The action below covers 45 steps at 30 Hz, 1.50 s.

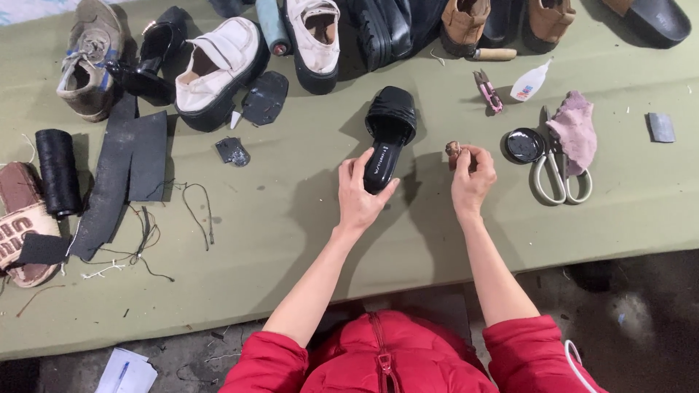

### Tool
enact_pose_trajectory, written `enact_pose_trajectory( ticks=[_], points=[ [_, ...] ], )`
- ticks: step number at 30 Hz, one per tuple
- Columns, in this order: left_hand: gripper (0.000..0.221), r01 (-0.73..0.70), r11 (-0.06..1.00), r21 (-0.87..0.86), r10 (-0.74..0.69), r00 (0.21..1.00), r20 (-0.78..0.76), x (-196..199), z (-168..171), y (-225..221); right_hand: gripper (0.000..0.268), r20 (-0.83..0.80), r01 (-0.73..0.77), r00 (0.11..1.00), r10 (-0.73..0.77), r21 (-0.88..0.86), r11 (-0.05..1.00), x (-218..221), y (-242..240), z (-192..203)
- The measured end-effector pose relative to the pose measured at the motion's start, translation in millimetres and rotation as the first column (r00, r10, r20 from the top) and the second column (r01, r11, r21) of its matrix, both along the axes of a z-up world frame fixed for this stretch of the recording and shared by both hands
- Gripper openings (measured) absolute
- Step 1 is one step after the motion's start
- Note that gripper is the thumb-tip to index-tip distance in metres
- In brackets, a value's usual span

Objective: A person is repairing the heel of a black sandal by inspecting it and applying a small component.

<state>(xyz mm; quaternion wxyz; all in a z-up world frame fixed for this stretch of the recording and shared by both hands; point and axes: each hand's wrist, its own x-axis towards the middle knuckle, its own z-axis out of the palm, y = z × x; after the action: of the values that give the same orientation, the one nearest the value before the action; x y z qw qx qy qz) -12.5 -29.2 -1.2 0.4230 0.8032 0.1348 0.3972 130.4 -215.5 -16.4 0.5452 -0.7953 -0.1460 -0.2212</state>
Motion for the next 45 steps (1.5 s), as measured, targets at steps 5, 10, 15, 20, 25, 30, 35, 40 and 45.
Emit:
enact_pose_trajectory(
  ticks=[5,10,15,20,25,30,35,40,45],
  points=[
    [0.083,0.112,0.992,-0.056,-0.112,0.994,0.010,-2,3,-8,0.014,-0.005,0.013,1.000,-0.013,-0.006,1.000,-1,0,2],
    [0.082,0.165,0.980,-0.111,-0.165,0.986,0.008,-2,2,-9,0.014,-0.039,0.006,0.999,-0.004,0.035,0.999,-5,1,10],
    [0.079,0.153,0.977,-0.147,-0.159,0.987,-0.028,-1,-2,-8,0.019,-0.151,-0.027,0.987,0.053,0.172,0.985,-10,-10,26],
    [0.078,0.166,0.974,-0.156,-0.176,0.983,-0.051,-2,2,-9,0.016,0.109,0.022,0.994,-0.026,0.031,0.999,31,-69,54],
    [0.078,0.177,0.973,-0.151,-0.188,0.980,-0.065,-2,2,-10,0.011,0.299,0.243,0.940,-0.162,-0.257,0.935,91,-141,30],
    [0.083,0.180,0.970,-0.163,-0.194,0.978,-0.076,-4,9,-9,0.012,0.338,0.227,0.938,-0.077,-0.430,0.874,105,-134,9],
    [0.085,0.191,0.966,-0.176,-0.209,0.974,-0.087,-4,12,-8,0.015,0.273,0.213,0.961,-0.054,-0.597,0.773,109,-131,-19],
    [0.086,0.196,0.963,-0.183,-0.217,0.971,-0.101,-4,11,-9,0.017,0.250,0.202,0.966,-0.067,-0.565,0.800,105,-133,-5],
    [0.088,0.207,0.959,-0.193,-0.229,0.968,-0.104,-5,13,-9,0.017,0.348,0.285,0.934,-0.081,-0.589,0.757,111,-133,-15]
  ],
)
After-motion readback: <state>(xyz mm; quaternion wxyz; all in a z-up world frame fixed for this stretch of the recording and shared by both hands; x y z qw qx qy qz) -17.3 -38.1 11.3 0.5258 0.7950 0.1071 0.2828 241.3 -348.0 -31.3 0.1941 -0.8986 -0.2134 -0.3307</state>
